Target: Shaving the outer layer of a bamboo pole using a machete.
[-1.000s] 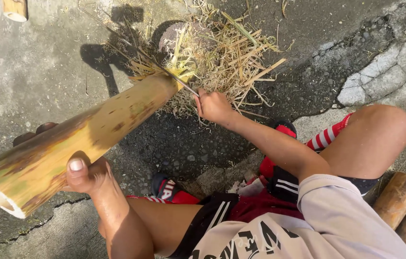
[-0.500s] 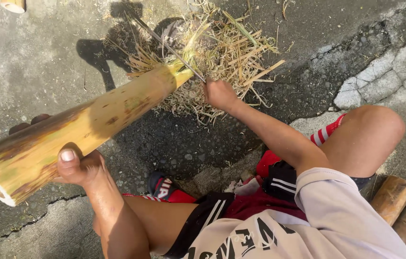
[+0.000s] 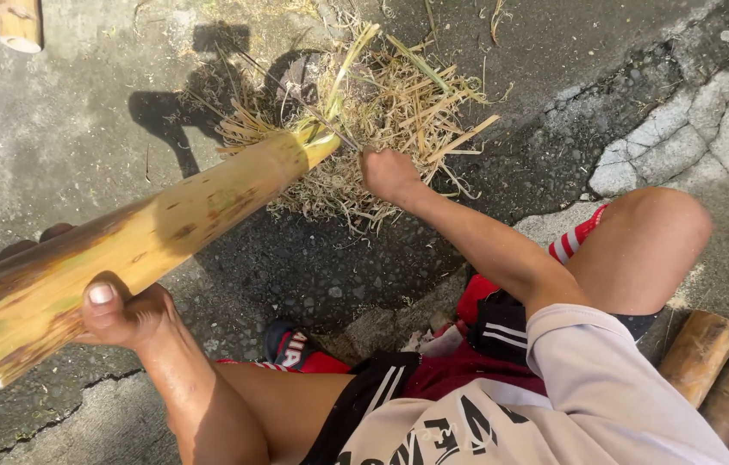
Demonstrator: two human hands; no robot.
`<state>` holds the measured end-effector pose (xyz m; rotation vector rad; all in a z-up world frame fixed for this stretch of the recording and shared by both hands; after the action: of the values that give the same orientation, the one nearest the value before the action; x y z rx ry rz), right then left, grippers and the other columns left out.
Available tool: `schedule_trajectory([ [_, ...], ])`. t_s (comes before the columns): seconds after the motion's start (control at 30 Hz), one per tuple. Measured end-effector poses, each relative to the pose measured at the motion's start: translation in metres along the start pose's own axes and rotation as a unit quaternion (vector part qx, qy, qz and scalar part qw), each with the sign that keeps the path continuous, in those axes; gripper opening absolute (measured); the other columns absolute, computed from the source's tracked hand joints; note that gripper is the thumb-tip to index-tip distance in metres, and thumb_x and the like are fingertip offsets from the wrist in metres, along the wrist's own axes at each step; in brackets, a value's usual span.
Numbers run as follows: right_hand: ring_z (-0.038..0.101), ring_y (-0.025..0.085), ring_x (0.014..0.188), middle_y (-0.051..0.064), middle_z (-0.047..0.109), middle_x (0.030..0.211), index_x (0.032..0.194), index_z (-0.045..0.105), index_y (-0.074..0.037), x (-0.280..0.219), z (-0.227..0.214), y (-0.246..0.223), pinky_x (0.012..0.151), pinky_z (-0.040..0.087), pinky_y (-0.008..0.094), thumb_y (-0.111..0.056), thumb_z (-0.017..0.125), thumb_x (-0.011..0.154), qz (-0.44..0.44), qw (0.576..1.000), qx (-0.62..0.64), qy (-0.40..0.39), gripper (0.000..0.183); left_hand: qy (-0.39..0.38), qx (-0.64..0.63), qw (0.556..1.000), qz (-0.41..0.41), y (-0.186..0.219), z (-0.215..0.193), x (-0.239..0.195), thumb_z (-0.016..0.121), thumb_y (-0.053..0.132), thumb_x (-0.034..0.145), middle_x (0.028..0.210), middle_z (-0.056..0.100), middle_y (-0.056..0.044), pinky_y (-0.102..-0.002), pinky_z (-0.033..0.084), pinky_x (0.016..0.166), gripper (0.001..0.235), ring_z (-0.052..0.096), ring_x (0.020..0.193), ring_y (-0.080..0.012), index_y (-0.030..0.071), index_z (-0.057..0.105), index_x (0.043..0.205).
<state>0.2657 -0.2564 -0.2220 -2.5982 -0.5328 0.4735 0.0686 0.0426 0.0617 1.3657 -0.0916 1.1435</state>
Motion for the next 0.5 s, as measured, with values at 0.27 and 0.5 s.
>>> schedule_trajectory([
  [0.27, 0.058, 0.025, 0.042, 0.01, 0.059, 0.056, 0.105, 0.061, 0.004, -0.008, 0.023, -0.017, 0.034, 0.047, 0.042, -0.014, 0.045, 0.106, -0.085, 0.996, 0.034, 0.021, 0.024, 0.021, 0.026, 0.999, 0.008, -0.005, -0.022, 0.0, 0.082, 0.026, 0.085, 0.124, 0.055, -0.009, -0.037, 0.05, 0.091, 0.07, 0.056, 0.103, -0.0215, 0.004, 0.042, 0.138],
  [0.5, 0.059, 0.027, 0.042, 0.012, 0.061, 0.056, 0.103, 0.06, 0.003, -0.035, -0.016, -0.052, 0.038, 0.047, 0.041, -0.009, 0.048, 0.099, -0.118, 0.992, -0.038, 0.015, 0.018, 0.048, 0.002, 0.998, -0.038, -0.002, -0.019, -0.006, 0.086, 0.027, 0.084, 0.13, 0.053, -0.01, -0.04, 0.051, 0.098, 0.081, 0.058, 0.111, -0.024, 0.004, 0.038, 0.145],
])
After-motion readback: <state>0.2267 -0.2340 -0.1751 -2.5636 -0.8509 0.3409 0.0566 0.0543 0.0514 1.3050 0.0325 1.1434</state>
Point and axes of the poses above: each hand's wrist, its own x-axis towards the middle knuckle, its own z-axis out of the palm, y = z × x, the point moved 8 cm from there along x, towards the middle knuckle
